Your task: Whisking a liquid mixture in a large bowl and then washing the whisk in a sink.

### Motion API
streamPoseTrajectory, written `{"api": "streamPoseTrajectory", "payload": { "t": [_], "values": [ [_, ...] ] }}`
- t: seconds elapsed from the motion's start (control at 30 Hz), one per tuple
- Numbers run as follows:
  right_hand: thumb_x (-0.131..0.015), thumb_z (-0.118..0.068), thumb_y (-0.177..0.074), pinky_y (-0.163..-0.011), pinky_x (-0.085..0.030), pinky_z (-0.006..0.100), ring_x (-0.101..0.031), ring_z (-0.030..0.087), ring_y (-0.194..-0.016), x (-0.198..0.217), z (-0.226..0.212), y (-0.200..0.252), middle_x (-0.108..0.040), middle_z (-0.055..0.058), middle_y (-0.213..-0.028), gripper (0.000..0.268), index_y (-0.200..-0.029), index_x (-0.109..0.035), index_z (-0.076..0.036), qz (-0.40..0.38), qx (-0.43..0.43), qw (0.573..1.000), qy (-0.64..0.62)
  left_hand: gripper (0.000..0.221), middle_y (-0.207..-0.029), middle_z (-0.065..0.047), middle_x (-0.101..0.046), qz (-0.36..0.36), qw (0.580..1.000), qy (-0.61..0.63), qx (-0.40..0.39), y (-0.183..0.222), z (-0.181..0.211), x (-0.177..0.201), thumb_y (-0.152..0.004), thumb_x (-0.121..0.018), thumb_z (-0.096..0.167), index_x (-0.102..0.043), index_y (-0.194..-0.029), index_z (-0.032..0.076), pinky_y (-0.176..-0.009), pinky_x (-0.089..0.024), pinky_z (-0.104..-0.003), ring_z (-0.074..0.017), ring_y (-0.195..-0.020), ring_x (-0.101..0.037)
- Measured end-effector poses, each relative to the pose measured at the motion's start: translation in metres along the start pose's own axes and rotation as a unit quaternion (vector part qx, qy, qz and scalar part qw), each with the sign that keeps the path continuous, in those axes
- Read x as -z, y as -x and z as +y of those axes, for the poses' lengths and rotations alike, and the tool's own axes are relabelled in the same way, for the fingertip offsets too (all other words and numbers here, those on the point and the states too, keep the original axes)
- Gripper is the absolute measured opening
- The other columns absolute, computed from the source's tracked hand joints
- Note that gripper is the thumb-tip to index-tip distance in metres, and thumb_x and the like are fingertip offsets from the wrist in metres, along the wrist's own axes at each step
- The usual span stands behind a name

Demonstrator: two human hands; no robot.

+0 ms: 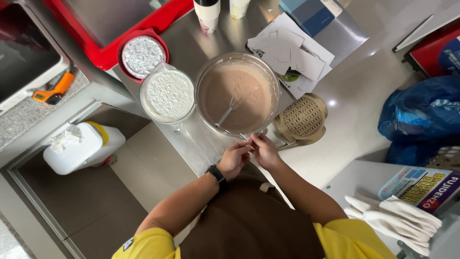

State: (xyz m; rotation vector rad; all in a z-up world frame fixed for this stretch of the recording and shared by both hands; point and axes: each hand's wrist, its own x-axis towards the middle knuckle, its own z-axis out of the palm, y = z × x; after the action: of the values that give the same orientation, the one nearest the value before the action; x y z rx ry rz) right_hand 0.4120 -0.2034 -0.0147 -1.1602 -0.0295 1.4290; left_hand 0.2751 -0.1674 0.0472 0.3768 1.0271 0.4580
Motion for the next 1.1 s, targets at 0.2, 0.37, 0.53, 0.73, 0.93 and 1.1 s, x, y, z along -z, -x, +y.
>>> {"api": "streamPoseTrajectory", "payload": {
  "t": [0.2, 0.37, 0.53, 0.73, 0.93, 1.1],
  "values": [
    [-0.066, -0.025, -0.104, -0.086, -0.059, 0.034, -0.073, 0.022, -0.089, -0.001, -0.036, 0.029, -0.062, 0.000, -0.075, 0.024, -0.083, -0.057, -0.018, 0.044, 0.026, 0.995, -0.087, 0.041, -0.136, -0.016, -0.054, -0.002, 0.990, 0.142, 0.013, -0.024, 0.003, 0.038, -0.103, -0.038, 0.009, -0.043, -0.142, -0.001, -0.096, -0.051, -0.039, -0.0327, -0.122, -0.063],
    [-0.067, -0.037, -0.102, -0.092, -0.061, 0.038, -0.070, 0.018, -0.084, 0.008, -0.022, 0.017, -0.057, -0.003, -0.074, 0.027, -0.082, -0.061, -0.019, 0.076, 0.044, 0.986, -0.144, 0.023, -0.133, -0.017, -0.056, -0.011, 0.967, 0.252, 0.033, -0.033, 0.001, 0.054, -0.101, -0.043, 0.011, -0.046, -0.123, 0.008, -0.108, -0.046, -0.050, -0.0391, -0.125, -0.061],
    [-0.068, -0.044, -0.100, -0.092, -0.063, 0.037, -0.068, 0.015, -0.080, 0.006, -0.013, 0.016, -0.058, -0.004, -0.074, 0.030, -0.081, -0.062, -0.021, 0.105, 0.066, 0.980, -0.154, 0.014, -0.112, -0.009, -0.071, -0.065, 0.971, 0.226, 0.043, -0.016, -0.004, 0.044, -0.097, -0.052, 0.005, -0.059, -0.104, 0.014, -0.101, -0.052, -0.044, -0.0307, -0.112, -0.070],
    [-0.075, -0.029, -0.097, -0.088, -0.065, 0.035, -0.071, 0.015, -0.080, 0.006, 0.000, 0.024, -0.068, 0.002, -0.081, 0.022, -0.084, -0.061, -0.019, 0.101, 0.069, 0.987, -0.108, 0.018, -0.106, -0.003, -0.073, -0.158, 0.971, 0.171, 0.053, -0.009, -0.006, 0.020, -0.090, -0.056, 0.001, -0.062, -0.100, 0.015, -0.101, -0.052, -0.045, -0.0258, -0.105, -0.071],
    [-0.076, -0.025, -0.096, -0.079, -0.064, 0.028, -0.071, 0.014, -0.079, 0.001, 0.014, 0.035, -0.072, 0.000, -0.090, 0.019, -0.088, -0.060, -0.021, 0.117, 0.066, 0.987, -0.093, 0.006, -0.100, -0.005, -0.071, -0.121, 0.972, 0.201, 0.031, -0.045, -0.030, 0.036, -0.090, -0.061, 0.006, -0.063, -0.091, 0.012, -0.101, -0.051, -0.045, -0.0256, -0.097, -0.070],
    [-0.078, -0.022, -0.095, -0.068, -0.059, 0.021, -0.065, 0.012, -0.071, -0.004, 0.025, 0.044, -0.070, 0.000, -0.083, 0.023, -0.087, -0.056, -0.022, 0.113, 0.072, 0.990, -0.035, 0.025, -0.100, -0.004, -0.072, -0.095, 0.992, 0.082, -0.015, -0.014, -0.019, 0.024, -0.093, -0.079, 0.029, -0.060, -0.096, 0.013, -0.100, -0.049, -0.037, -0.0196, -0.097, -0.069]
  ]
}}
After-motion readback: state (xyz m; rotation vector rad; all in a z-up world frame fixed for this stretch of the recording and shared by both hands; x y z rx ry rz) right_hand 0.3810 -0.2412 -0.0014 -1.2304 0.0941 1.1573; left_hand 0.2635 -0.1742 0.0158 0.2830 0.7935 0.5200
